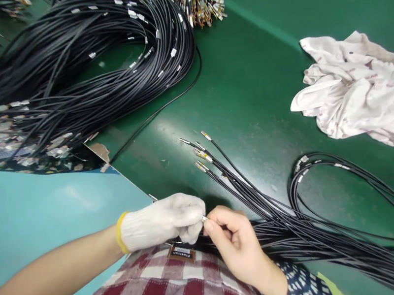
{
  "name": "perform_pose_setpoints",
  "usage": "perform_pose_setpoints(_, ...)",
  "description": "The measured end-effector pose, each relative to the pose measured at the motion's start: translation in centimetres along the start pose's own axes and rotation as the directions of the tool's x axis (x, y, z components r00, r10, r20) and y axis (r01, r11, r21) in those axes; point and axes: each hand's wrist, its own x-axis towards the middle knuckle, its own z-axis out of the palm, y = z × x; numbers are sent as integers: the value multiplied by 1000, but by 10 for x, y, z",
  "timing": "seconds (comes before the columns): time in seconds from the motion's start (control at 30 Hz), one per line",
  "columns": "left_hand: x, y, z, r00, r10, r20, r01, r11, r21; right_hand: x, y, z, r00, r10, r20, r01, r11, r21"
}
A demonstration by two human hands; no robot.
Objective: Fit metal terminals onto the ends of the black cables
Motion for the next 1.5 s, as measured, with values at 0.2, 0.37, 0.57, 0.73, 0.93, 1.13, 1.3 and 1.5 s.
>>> perform_pose_setpoints(0.2,0,2,-1,999,-34,8,34,999,22,-1,0,0,1000,15,7,-15,1000,-1)
perform_pose_setpoints(0.37,0,3,0,999,-45,5,45,999,-6,0,0,1,1000,26,1,-26,1000,7)
perform_pose_setpoints(0.57,0,5,0,999,-47,-1,47,999,-20,2,-1,1,1000,16,4,-16,999,30)
perform_pose_setpoints(0.73,0,7,1,999,-36,-4,36,999,-1,2,0,3,1000,22,6,-22,999,32)
perform_pose_setpoints(0.93,1,7,2,999,-44,-22,43,999,-21,0,4,0,998,29,50,-32,997,69)
perform_pose_setpoints(1.13,0,8,3,999,-28,-31,27,998,-50,-3,8,-5,994,11,111,-27,990,141)
perform_pose_setpoints(1.3,-2,10,6,999,-24,-48,23,1000,-6,-4,9,-4,996,-12,91,-2,989,150)
perform_pose_setpoints(1.5,-4,8,6,999,-15,-33,16,999,42,-5,8,0,997,-43,59,38,996,79)
